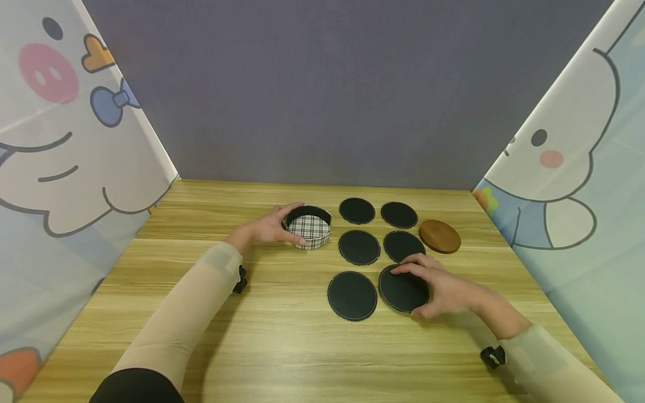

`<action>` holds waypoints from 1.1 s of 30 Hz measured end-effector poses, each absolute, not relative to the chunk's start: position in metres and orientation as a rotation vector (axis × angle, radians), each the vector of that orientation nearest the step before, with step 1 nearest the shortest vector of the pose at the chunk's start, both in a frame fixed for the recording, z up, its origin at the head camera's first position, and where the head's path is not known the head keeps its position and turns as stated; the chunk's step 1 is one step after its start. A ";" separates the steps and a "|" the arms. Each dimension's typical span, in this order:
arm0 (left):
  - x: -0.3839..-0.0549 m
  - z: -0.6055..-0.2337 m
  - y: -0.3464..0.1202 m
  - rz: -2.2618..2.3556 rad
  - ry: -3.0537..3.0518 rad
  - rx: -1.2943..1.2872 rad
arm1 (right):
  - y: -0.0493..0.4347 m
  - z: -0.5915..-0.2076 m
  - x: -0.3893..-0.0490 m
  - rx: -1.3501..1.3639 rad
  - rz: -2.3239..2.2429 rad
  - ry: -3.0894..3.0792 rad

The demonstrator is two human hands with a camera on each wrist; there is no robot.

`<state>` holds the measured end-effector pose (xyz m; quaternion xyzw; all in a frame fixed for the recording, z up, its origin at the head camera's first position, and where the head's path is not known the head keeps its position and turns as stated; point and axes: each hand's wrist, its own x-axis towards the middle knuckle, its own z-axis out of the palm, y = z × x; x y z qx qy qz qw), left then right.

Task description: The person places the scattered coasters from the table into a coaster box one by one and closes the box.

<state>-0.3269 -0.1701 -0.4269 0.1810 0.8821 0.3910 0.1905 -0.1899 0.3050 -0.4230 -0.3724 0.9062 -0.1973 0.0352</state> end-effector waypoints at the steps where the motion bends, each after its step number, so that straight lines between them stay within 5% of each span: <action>1: -0.326 -0.427 -0.170 1.097 2.480 0.509 | 0.305 -0.423 -0.191 -1.155 -0.617 2.801; 33: -0.327 -0.430 -0.171 1.115 2.473 0.517 | 0.245 -0.404 -0.249 -1.042 -0.772 2.815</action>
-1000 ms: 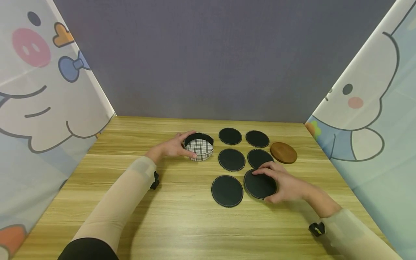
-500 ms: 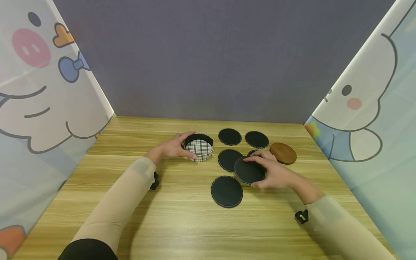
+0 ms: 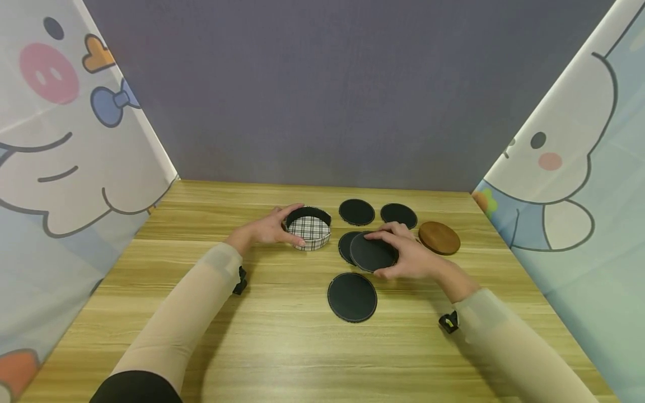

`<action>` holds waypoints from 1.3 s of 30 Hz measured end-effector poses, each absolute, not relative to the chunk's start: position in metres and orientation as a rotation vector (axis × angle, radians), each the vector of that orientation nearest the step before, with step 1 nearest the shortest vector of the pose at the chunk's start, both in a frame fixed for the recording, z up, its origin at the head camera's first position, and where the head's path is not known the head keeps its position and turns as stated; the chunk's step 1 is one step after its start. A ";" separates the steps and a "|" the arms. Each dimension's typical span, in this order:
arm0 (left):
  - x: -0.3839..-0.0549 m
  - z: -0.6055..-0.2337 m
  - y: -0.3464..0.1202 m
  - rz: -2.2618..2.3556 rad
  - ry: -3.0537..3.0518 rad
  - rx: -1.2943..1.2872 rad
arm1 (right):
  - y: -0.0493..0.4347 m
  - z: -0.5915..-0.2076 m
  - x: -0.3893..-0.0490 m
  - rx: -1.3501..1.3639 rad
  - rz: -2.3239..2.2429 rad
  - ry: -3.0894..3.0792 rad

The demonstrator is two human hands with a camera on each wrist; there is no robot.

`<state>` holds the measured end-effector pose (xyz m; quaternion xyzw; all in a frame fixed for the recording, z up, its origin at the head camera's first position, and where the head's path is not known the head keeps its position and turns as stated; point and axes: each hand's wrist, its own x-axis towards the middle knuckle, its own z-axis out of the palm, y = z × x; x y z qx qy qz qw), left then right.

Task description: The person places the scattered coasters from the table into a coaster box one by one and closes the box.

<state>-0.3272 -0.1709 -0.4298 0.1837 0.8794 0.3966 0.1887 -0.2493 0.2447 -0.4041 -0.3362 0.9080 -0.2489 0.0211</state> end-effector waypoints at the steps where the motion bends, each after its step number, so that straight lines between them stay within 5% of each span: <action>1: -0.327 -0.429 -0.171 1.113 2.474 0.517 | 0.243 -0.404 -0.251 -1.040 -0.774 2.813; 39: -0.326 -0.428 -0.171 1.071 2.489 0.526 | 0.173 -0.404 -0.305 -0.928 -0.838 2.787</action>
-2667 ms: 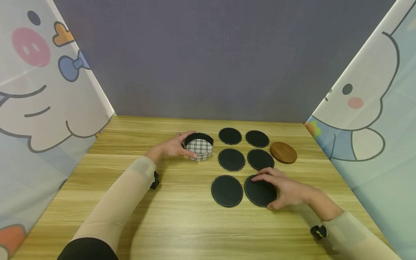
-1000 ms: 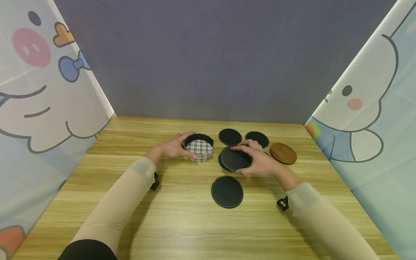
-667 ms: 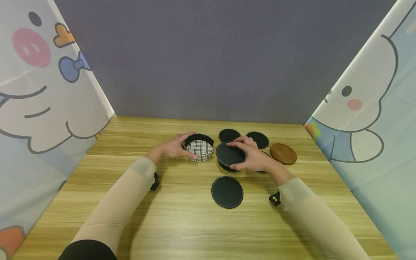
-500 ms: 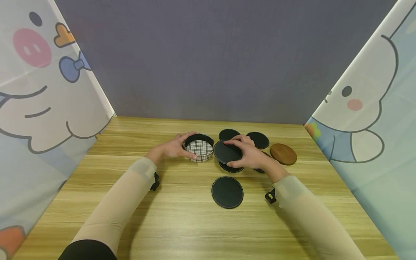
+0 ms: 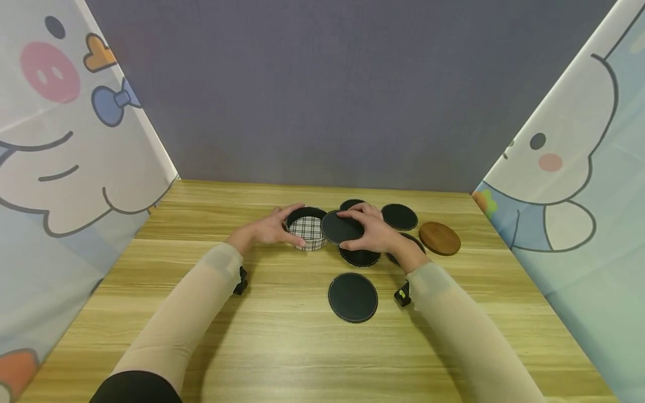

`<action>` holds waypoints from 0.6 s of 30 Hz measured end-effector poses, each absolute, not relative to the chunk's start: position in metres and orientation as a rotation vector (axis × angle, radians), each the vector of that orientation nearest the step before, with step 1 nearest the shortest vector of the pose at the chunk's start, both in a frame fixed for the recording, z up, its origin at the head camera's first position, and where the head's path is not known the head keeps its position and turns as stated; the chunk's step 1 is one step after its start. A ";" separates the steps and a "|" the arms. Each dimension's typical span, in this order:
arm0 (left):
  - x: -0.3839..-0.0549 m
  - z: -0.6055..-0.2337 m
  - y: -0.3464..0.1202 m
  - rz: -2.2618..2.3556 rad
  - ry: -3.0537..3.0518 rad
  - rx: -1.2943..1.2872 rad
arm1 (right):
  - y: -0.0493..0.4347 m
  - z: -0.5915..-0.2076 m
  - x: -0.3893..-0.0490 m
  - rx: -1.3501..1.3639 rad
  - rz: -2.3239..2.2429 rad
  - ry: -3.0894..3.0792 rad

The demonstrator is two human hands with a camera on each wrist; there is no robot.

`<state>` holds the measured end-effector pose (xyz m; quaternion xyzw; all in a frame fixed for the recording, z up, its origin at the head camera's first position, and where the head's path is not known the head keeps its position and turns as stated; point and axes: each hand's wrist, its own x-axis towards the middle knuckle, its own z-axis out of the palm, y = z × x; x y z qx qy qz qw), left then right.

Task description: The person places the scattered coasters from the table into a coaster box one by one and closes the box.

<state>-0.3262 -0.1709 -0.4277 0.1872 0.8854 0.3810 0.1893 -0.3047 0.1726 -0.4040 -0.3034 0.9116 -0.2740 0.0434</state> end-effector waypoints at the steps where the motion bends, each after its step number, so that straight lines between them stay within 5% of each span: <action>1: -0.326 -0.427 -0.171 1.076 2.486 0.526 | 0.171 -0.404 -0.306 -0.925 -0.832 2.793; 18: -0.329 -0.426 -0.173 1.015 2.496 0.548 | 0.137 -0.403 -0.318 -0.887 -0.799 2.782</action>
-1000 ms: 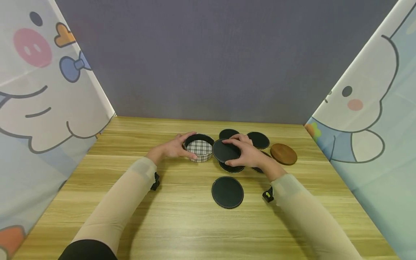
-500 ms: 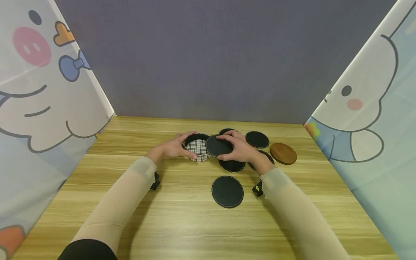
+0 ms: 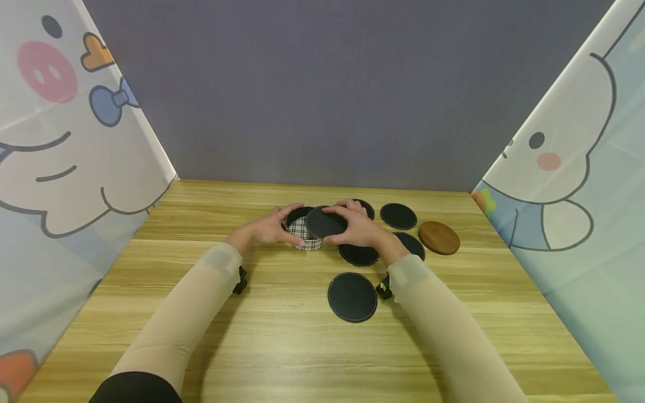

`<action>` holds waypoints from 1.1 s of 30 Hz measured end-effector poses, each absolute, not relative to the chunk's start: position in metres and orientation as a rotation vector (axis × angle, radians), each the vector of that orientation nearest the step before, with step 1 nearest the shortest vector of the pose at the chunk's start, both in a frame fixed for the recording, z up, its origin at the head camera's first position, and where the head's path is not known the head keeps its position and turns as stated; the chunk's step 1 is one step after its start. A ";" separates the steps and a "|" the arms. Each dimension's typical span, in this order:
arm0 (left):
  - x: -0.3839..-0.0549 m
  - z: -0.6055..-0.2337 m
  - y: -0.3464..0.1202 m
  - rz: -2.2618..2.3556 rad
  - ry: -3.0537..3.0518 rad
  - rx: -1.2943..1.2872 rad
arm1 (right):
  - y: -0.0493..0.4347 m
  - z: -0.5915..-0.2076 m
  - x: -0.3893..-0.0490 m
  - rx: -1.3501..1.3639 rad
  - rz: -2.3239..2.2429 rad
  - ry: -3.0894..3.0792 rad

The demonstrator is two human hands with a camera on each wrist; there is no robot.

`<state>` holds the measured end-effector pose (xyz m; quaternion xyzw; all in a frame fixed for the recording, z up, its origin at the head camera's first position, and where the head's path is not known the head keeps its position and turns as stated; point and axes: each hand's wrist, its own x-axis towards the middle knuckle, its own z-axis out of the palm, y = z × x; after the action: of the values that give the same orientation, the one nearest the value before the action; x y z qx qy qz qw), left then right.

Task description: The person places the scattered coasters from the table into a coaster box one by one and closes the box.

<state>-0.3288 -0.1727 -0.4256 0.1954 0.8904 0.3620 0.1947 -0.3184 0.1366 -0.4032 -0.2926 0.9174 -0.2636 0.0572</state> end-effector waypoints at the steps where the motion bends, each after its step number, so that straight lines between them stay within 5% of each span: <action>1: -0.329 -0.425 -0.173 1.014 2.496 0.549 | 0.135 -0.403 -0.319 -0.885 -0.800 2.780; 33: -0.329 -0.424 -0.172 1.080 2.448 0.567 | 0.094 -0.408 -0.334 -0.886 -0.719 2.733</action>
<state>-0.3294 -0.1720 -0.4241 0.2029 0.8766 0.3869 0.2020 -0.3338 0.0943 -0.4077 -0.2979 0.9191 -0.2418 0.0898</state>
